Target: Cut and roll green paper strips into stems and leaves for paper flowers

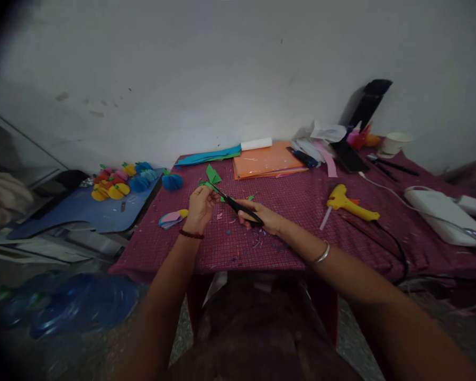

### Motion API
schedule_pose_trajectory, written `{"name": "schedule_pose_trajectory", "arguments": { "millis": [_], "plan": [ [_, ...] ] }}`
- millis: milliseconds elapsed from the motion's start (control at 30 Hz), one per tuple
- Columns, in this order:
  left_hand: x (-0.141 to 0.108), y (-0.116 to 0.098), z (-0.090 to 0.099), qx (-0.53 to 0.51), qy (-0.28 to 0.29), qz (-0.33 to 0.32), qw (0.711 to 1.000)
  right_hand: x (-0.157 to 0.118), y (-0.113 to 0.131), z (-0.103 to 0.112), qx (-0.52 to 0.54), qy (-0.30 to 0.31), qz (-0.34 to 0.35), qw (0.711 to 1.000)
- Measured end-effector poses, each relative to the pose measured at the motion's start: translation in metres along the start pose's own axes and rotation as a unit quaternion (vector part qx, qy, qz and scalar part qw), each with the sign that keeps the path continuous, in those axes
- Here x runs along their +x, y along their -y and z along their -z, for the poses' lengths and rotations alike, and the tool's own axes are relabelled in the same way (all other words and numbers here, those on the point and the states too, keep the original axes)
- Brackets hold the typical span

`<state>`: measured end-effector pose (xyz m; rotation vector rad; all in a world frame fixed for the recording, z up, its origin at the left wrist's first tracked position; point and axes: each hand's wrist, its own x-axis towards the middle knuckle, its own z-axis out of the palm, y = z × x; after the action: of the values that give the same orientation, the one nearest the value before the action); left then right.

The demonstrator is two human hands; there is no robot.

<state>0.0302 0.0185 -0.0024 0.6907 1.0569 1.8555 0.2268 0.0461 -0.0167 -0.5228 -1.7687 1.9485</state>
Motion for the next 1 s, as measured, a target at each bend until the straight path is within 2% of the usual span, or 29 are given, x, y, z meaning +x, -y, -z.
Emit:
{"name": "schedule_pose_trajectory", "arguments": {
  "millis": [1000],
  "plan": [
    [-0.0061,-0.0001,-0.0062,-0.04,-0.004,0.027,0.999,-0.0001,-0.0034,-0.0044,-0.032,-0.043,0.004,0.999]
  ]
}}
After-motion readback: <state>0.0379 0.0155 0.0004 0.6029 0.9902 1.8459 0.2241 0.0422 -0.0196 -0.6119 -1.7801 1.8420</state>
